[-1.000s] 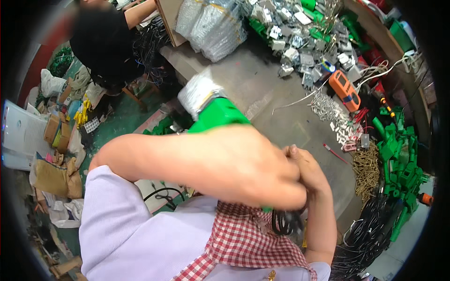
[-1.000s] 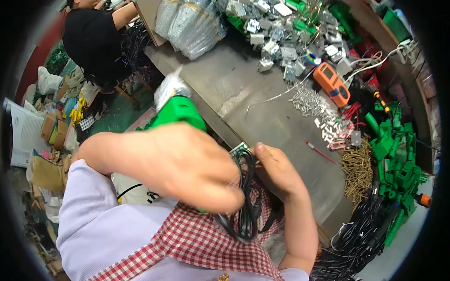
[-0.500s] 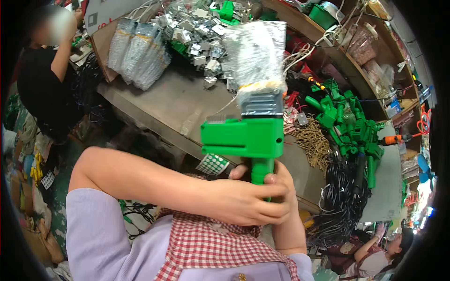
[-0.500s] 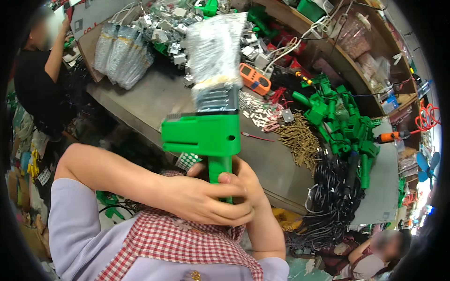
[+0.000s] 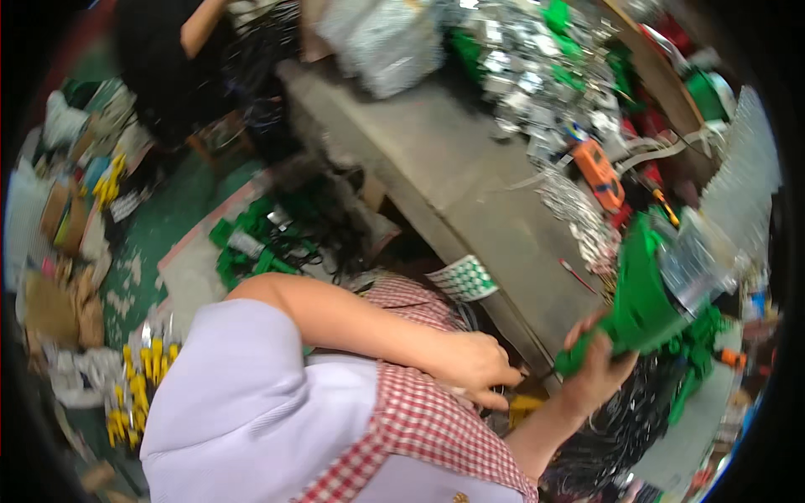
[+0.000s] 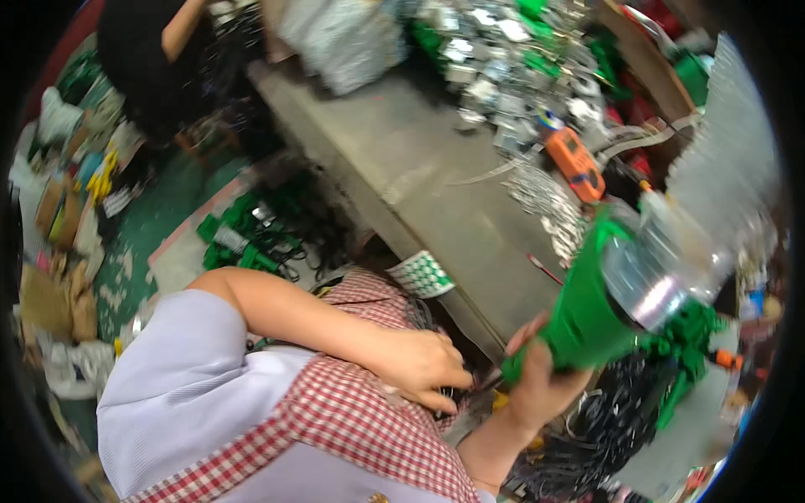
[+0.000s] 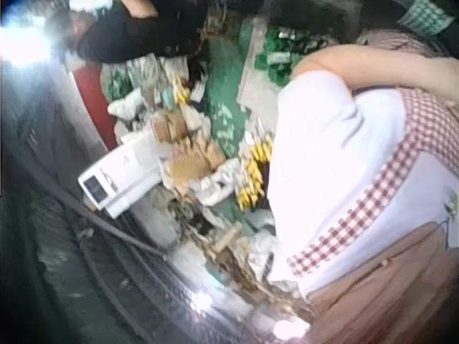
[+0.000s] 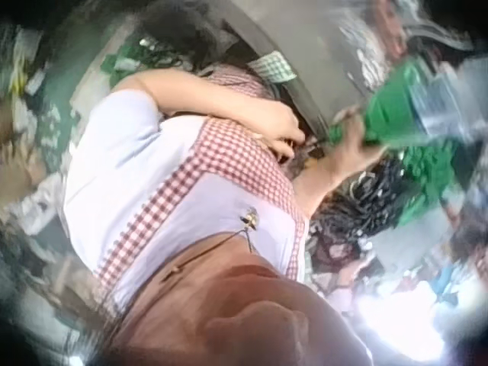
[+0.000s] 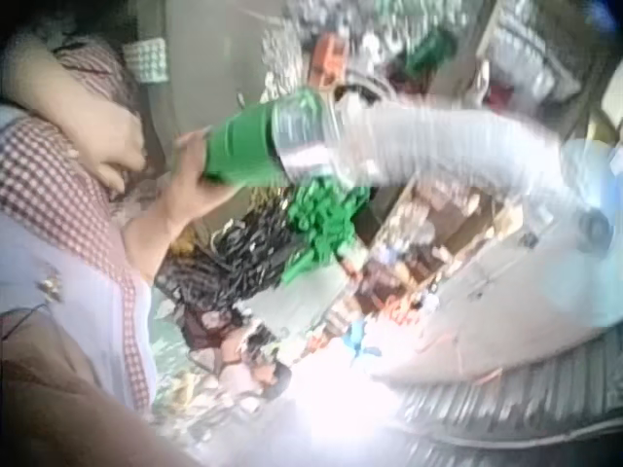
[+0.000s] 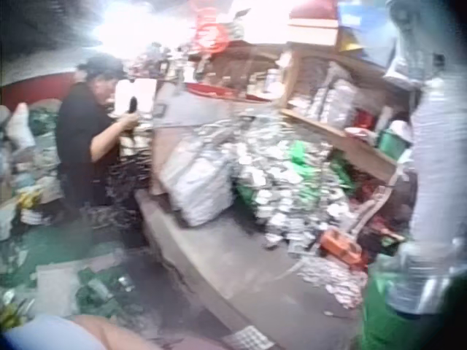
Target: The person assembles a power tool by connecting wires and components inside a plastic housing, soldering wire joints with a soldering iron, fitting the housing halves together, and driving screws using a power screwdriver.
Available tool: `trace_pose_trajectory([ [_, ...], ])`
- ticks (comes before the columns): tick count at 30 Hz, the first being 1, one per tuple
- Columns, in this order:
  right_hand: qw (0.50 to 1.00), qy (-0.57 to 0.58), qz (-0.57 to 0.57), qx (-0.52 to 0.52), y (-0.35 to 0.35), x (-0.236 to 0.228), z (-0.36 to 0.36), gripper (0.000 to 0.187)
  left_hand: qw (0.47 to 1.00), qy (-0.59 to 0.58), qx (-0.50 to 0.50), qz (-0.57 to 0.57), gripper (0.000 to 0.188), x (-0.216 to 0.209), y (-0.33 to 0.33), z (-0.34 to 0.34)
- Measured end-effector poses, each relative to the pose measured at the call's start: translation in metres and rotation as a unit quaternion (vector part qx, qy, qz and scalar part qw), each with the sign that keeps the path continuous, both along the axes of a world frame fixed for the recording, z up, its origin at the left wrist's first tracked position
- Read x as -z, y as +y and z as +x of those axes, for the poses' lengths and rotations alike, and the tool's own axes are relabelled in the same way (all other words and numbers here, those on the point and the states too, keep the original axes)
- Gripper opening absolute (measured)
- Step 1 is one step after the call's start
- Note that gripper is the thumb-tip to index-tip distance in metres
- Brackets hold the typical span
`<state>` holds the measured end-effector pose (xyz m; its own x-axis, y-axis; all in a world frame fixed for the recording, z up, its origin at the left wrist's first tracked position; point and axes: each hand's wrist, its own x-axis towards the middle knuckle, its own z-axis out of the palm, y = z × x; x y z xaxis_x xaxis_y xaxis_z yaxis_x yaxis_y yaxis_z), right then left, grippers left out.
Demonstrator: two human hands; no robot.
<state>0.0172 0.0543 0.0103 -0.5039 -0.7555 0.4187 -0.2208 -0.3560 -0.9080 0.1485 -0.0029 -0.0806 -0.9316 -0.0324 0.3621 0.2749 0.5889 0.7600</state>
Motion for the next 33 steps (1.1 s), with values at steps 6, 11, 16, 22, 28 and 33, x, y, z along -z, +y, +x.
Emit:
trace_pose_trajectory([
  [6,0.791,-0.313,0.284,-0.443,-0.024,0.001,0.003,0.06,0.998,0.05,0.022,-0.025,0.041,0.013,-0.005,0.013],
  [11,0.743,0.022,0.477,-0.468,-0.098,0.03,0.091,0.039,0.986,0.027,-0.06,0.156,0.033,0.024,0.001,0.044],
  [16,0.826,0.022,0.308,-0.471,-0.121,0.022,0.098,0.036,0.609,0.079,-0.506,0.605,0.062,0.039,-0.074,0.169],
  [22,0.768,0.008,0.424,-0.48,-0.111,0.042,0.06,0.038,0.332,0.166,-0.668,0.645,0.06,0.095,-0.103,0.312],
  [28,0.764,-0.032,0.425,-0.484,-0.106,0.044,0.051,0.039,0.355,0.077,-0.767,0.529,0.056,0.147,-0.084,0.36],
  [33,0.782,-0.038,0.416,-0.463,-0.097,0.045,0.047,0.039,0.514,-0.368,-0.736,0.243,0.088,0.247,-0.073,0.376],
])
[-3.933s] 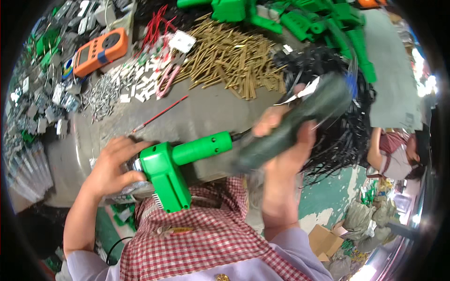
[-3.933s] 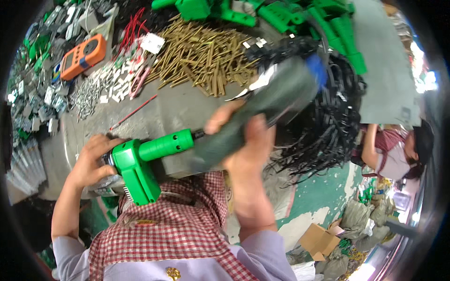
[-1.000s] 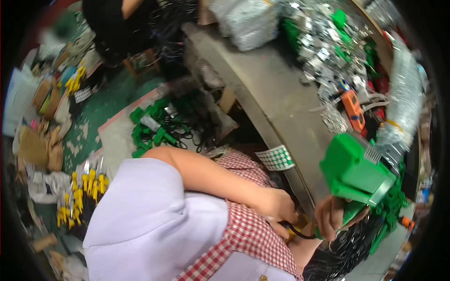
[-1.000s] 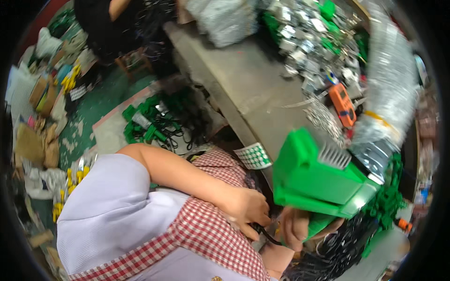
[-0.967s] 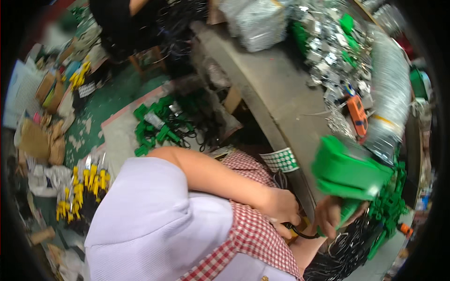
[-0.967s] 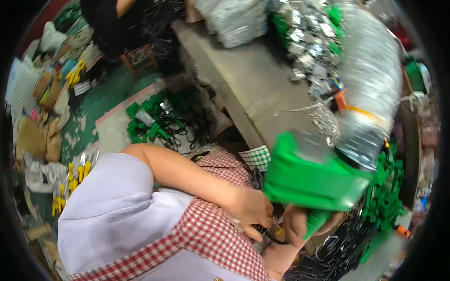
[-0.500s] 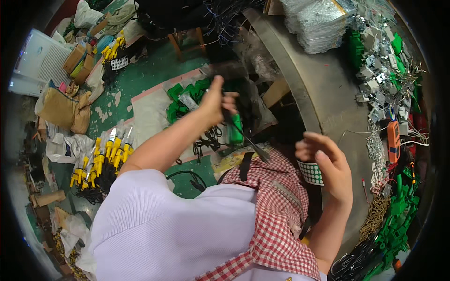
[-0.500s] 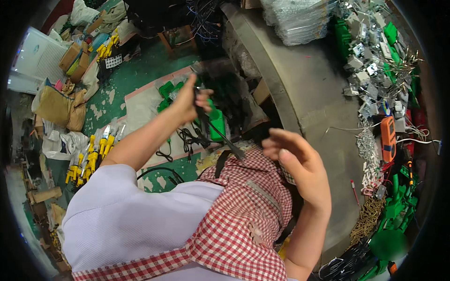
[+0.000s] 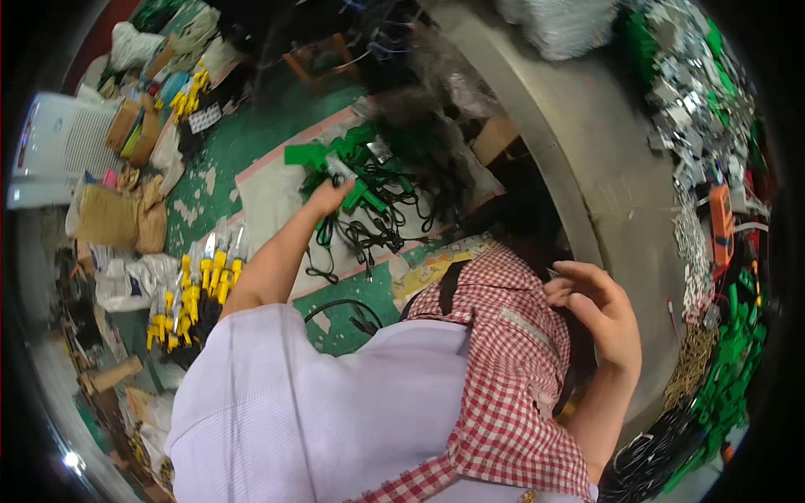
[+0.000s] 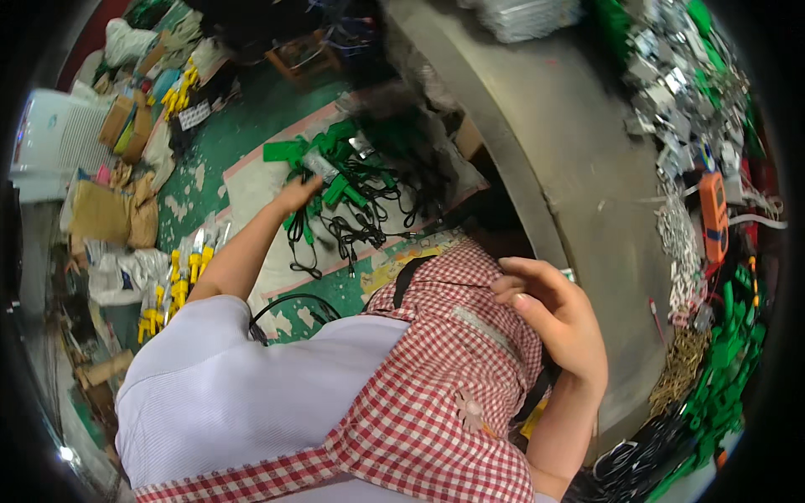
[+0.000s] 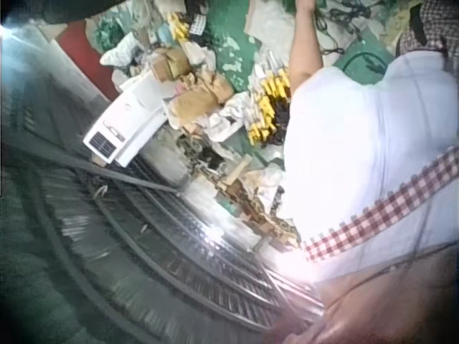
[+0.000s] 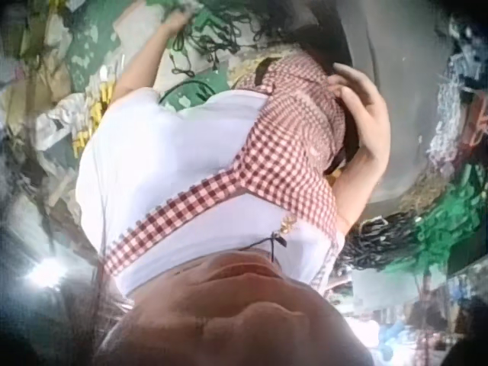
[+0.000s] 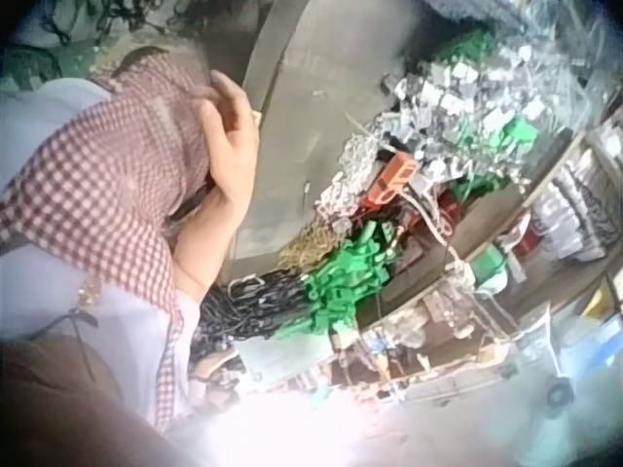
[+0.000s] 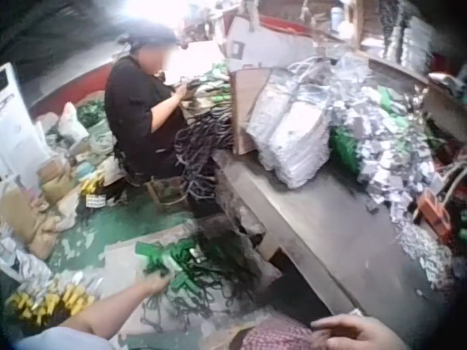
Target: The person assembles a power tool by connecting wires and components inside a plastic housing, soldering wire joints with a soldering iron, fitting the housing halves together, and driving screws using a power screwdriver.
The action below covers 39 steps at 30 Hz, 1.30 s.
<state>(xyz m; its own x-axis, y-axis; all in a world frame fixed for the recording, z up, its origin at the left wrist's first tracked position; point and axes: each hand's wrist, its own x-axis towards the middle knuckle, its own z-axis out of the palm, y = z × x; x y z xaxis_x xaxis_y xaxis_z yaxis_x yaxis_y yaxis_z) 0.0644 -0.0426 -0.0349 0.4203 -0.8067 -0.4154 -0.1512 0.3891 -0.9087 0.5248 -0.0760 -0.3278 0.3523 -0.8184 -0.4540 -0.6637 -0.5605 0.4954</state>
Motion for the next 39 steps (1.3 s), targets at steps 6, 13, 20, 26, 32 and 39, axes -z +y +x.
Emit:
trace_pose_trajectory([
  [6,0.999,-0.006,-0.002,-0.048,0.016,0.015,-0.009,0.038,0.94,-0.131,0.248,0.194,0.1,0.043,0.009,-0.001],
  [13,0.998,-0.002,-0.034,0.059,0.084,0.02,-0.046,0.043,0.8,0.284,0.504,0.159,0.04,-0.145,-0.063,-0.201],
  [20,0.815,-0.037,-0.018,0.578,0.261,0.123,-0.083,0.032,0.54,0.337,0.751,0.177,0.032,-0.263,-0.024,-0.355],
  [26,0.564,0.481,0.149,0.655,0.379,0.314,0.03,0.042,0.466,0.288,0.835,-0.053,0.022,-0.279,0.04,-0.433],
  [32,0.442,0.51,0.12,0.728,0.348,0.307,0.044,0.035,0.501,0.226,0.783,-0.291,0.011,-0.261,0.05,-0.479],
  [39,0.448,0.474,0.078,0.754,0.347,0.322,0.044,0.033,0.573,0.132,0.706,-0.395,0.008,-0.237,0.052,-0.495],
])
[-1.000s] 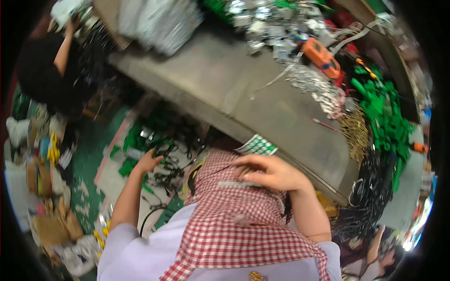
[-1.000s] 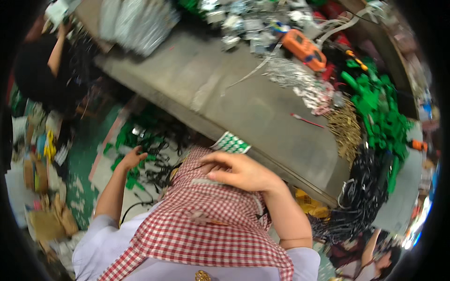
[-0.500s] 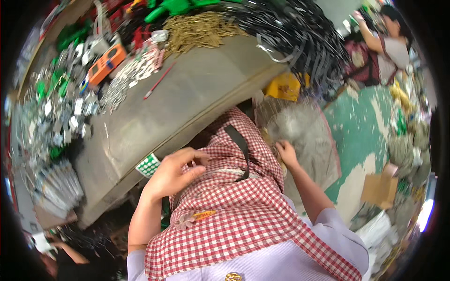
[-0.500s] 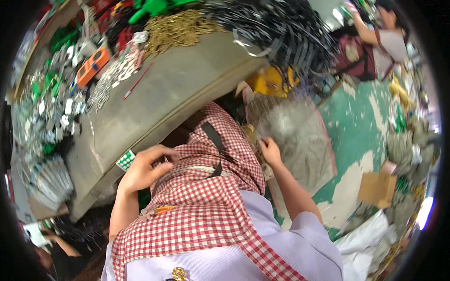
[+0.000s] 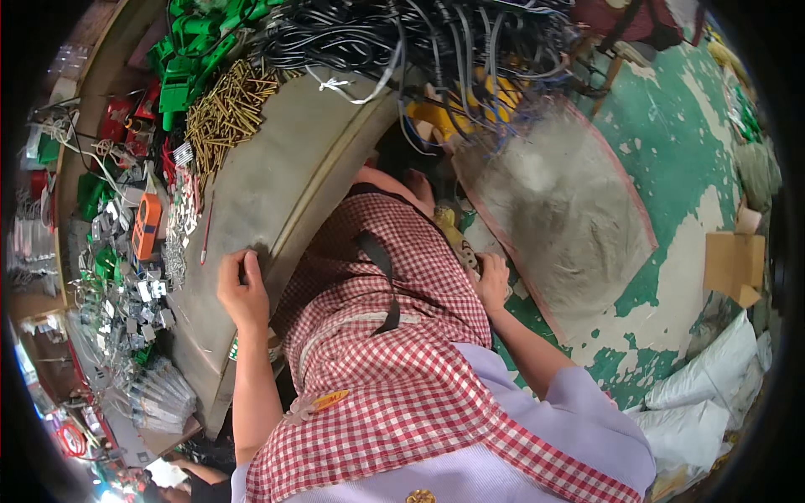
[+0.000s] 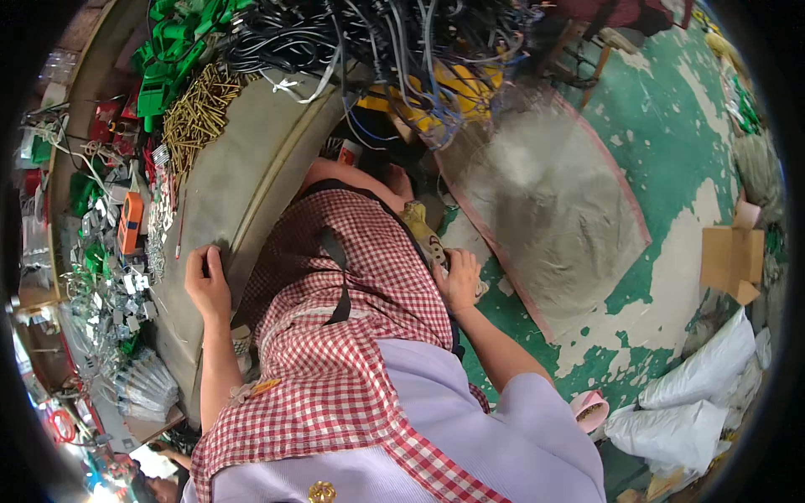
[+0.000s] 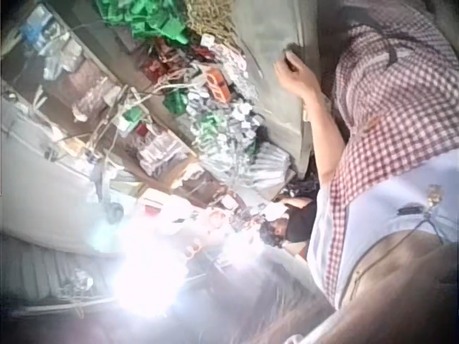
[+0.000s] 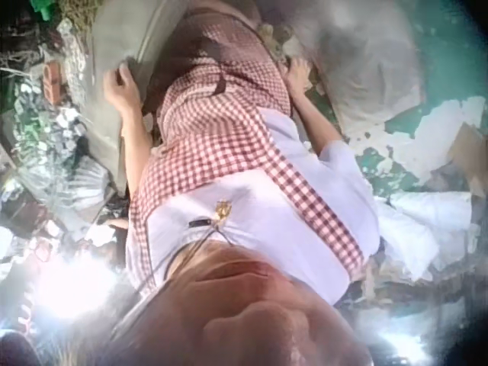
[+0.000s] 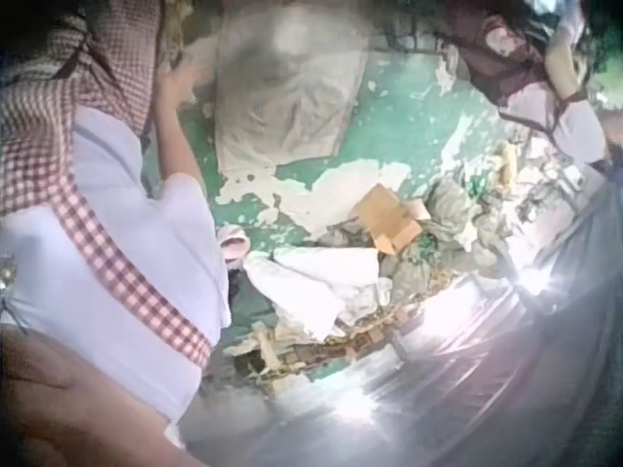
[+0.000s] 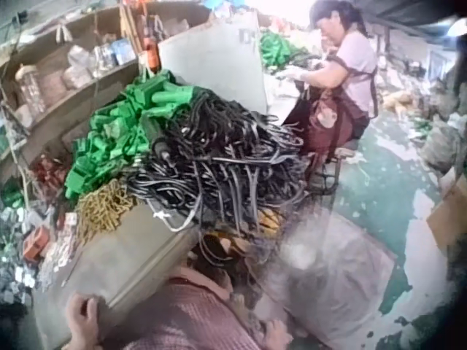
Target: The person assembles a power tool by connecting wires and components inside a plastic housing, soldering wire joints with a soldering iron, fitting the housing halves together, and driving screws using a power screwdriver.
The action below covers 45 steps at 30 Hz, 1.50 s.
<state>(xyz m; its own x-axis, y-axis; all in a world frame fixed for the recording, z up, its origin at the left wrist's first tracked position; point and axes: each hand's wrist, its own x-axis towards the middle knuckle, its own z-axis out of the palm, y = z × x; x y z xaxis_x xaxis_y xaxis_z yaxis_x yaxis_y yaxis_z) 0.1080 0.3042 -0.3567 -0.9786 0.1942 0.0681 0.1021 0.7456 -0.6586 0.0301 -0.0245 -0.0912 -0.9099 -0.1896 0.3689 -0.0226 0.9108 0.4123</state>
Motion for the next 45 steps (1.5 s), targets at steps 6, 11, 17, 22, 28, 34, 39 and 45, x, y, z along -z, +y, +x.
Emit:
trace_pose_trajectory([
  [6,0.998,-0.037,-0.03,-0.041,0.006,0.013,0.001,0.036,0.998,-0.016,-0.016,0.055,0.006,-0.007,0.002,0.001],
  [11,0.969,-0.23,-0.073,-0.057,0.033,0.014,-0.045,0.028,0.905,-0.249,0.265,0.222,0.029,-0.004,0.029,0.035],
  [17,0.922,-0.18,-0.105,-0.327,-0.03,-0.121,-0.17,0.023,0.848,-0.47,0.054,0.239,0.073,0.112,-0.033,0.082],
  [22,0.656,-0.252,-0.072,-0.707,-0.105,-0.272,-0.183,0.028,0.829,-0.464,0.038,0.309,0.062,0.054,-0.032,0.091],
  [28,0.717,-0.015,-0.048,-0.696,-0.224,-0.328,-0.194,0.024,0.846,-0.372,0.103,0.368,0.059,0.031,-0.045,0.139],
  [34,0.659,0.214,0.205,-0.691,-0.312,-0.312,-0.197,0.037,0.837,-0.291,0.085,0.455,0.054,-0.066,-0.107,0.177],
  [39,0.534,0.248,0.277,-0.76,-0.343,-0.345,-0.207,0.03,0.928,-0.017,-0.185,0.324,0.039,-0.132,-0.183,0.208],
  [45,0.604,0.246,0.161,-0.741,-0.408,-0.424,-0.222,0.032,0.848,0.254,-0.421,0.198,0.043,-0.165,-0.309,0.218],
])
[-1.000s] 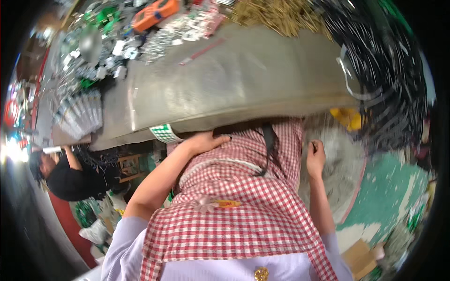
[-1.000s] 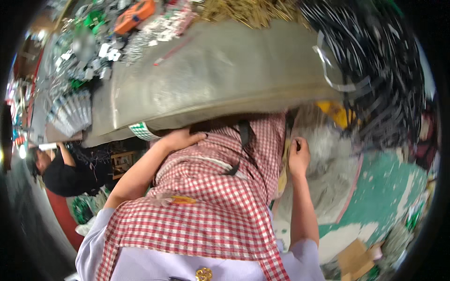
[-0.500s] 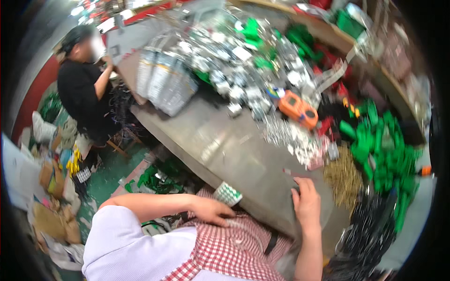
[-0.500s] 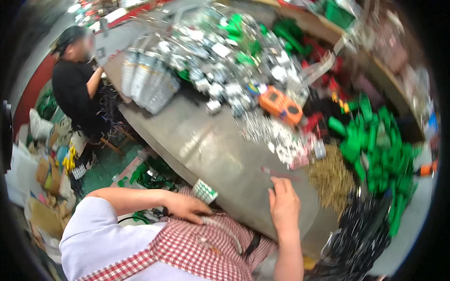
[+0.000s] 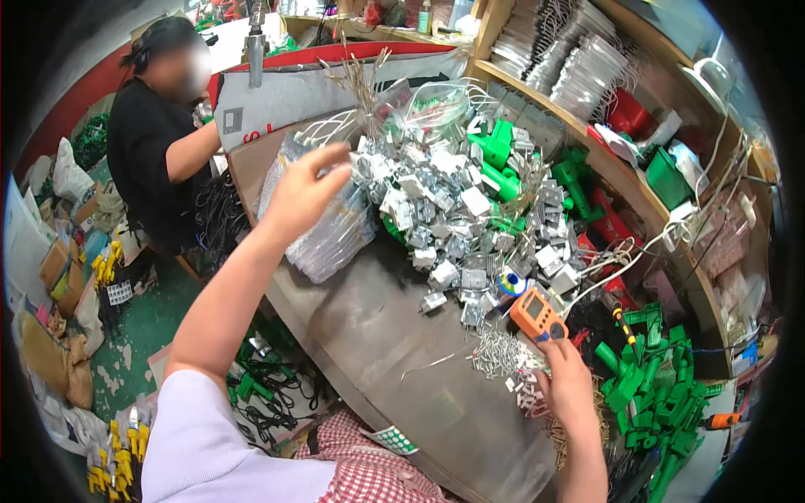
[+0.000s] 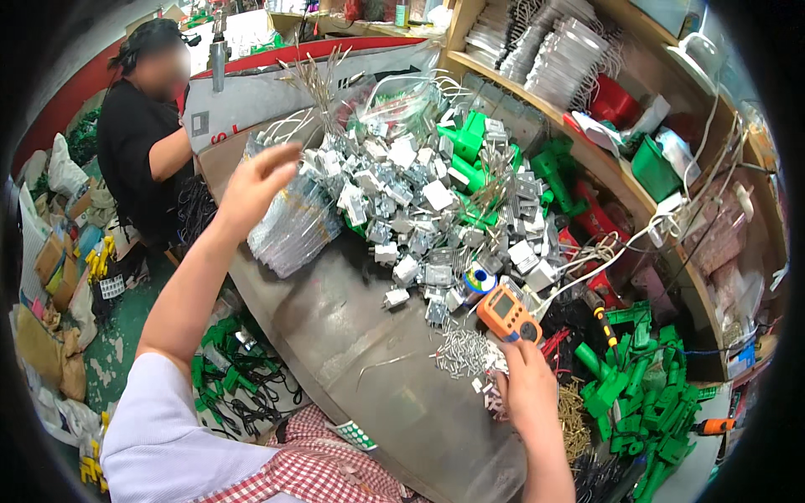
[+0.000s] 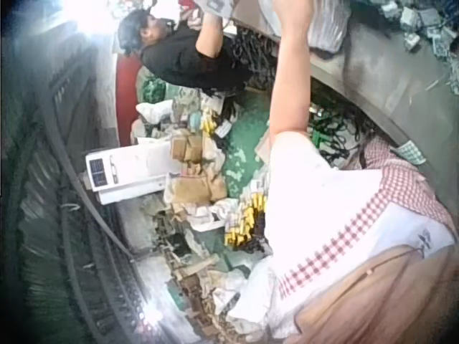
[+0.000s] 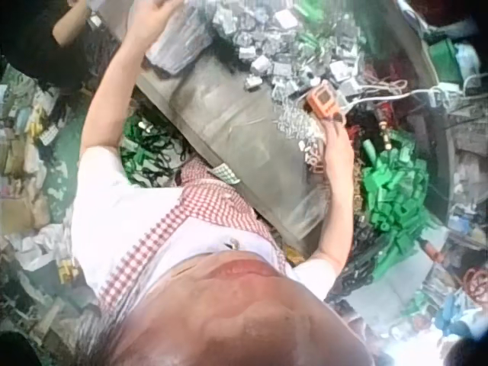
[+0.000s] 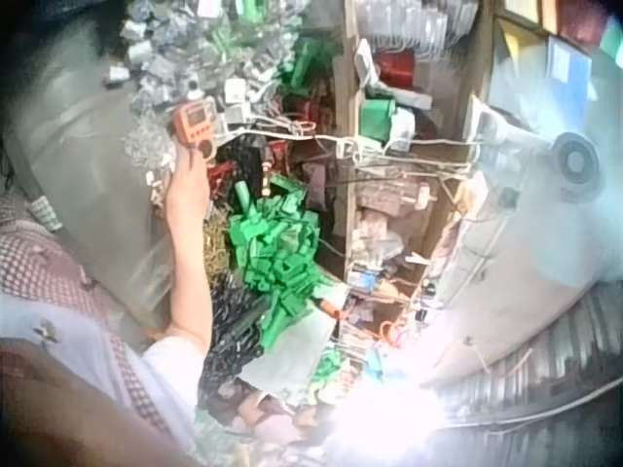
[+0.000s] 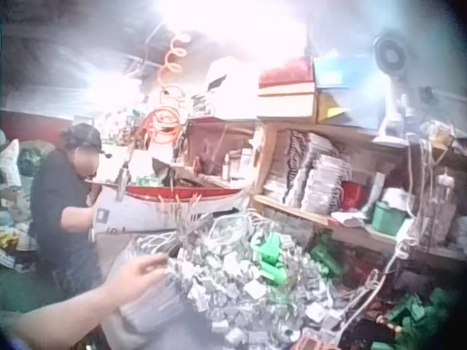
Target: The person assembles a power tool by connecting wires and components inside a plastic housing, soldering wire joints with a soldering iron, fitting the housing halves together, and driving screws using a power screwdriver.
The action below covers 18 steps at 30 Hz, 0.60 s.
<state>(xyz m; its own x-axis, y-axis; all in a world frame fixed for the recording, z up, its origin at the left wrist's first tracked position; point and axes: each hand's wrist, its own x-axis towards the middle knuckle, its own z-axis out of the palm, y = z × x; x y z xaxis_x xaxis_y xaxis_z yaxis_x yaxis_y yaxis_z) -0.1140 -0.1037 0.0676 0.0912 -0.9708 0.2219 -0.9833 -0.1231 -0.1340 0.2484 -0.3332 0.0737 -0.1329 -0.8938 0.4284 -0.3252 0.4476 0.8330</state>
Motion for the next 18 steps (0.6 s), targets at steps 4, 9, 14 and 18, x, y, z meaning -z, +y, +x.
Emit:
trace_pose_trajectory([
  [4,0.99,-0.049,-0.044,-0.125,-0.09,-0.042,0.037,0.019,0.995,0.04,-0.089,-0.003,0.072,-0.015,-0.064,-0.008],
  [9,0.933,-0.116,-0.218,-0.262,-0.253,-0.102,0.08,0.01,0.993,0.028,-0.117,0.008,0.088,-0.003,-0.078,-0.06],
  [14,0.97,-0.067,-0.037,-0.231,-0.404,-0.112,0.142,0.028,0.991,0.052,-0.091,-0.083,0.088,0.013,-0.054,-0.075],
  [18,0.956,0.149,-0.064,-0.246,-0.457,-0.089,0.17,0.033,0.961,-0.018,-0.091,-0.259,0.082,0.006,-0.006,-0.09],
])
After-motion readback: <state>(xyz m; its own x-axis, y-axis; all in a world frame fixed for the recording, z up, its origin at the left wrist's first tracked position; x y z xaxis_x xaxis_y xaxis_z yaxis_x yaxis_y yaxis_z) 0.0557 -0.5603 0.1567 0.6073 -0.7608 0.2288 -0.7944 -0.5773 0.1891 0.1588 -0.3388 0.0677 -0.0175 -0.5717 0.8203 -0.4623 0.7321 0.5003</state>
